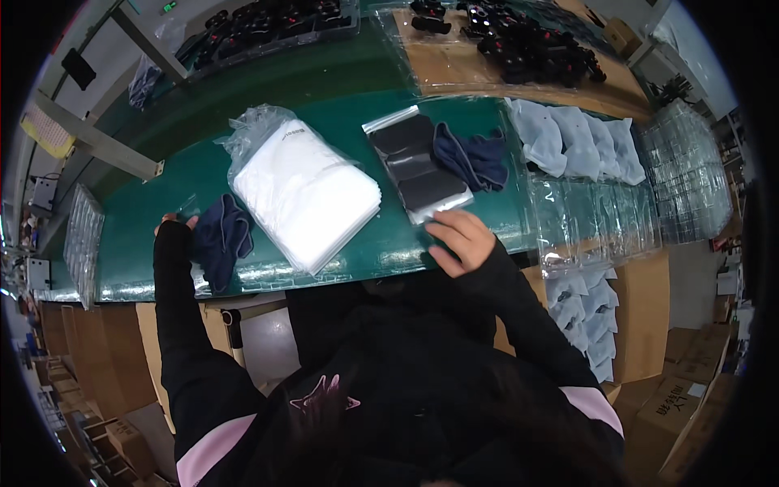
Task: Inspecting, cleaning with a cloth, and packaging electronic handheld devices into plastic bags on an assembly line.
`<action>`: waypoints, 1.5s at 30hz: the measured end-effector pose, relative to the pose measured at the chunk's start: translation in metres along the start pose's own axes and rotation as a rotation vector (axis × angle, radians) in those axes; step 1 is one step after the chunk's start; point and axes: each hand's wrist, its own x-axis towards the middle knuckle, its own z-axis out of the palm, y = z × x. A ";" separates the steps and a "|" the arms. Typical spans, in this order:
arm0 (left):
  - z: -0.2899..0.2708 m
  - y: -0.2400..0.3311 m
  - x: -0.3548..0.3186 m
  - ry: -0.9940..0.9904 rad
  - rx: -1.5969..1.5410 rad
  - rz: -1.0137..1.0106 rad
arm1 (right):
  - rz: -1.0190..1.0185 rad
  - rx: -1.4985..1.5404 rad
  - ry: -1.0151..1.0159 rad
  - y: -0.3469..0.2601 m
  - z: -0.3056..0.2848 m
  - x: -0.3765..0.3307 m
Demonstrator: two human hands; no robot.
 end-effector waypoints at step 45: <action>-0.053 0.215 -0.121 -0.185 0.010 0.774 | 0.331 0.835 -0.127 0.129 -0.115 0.229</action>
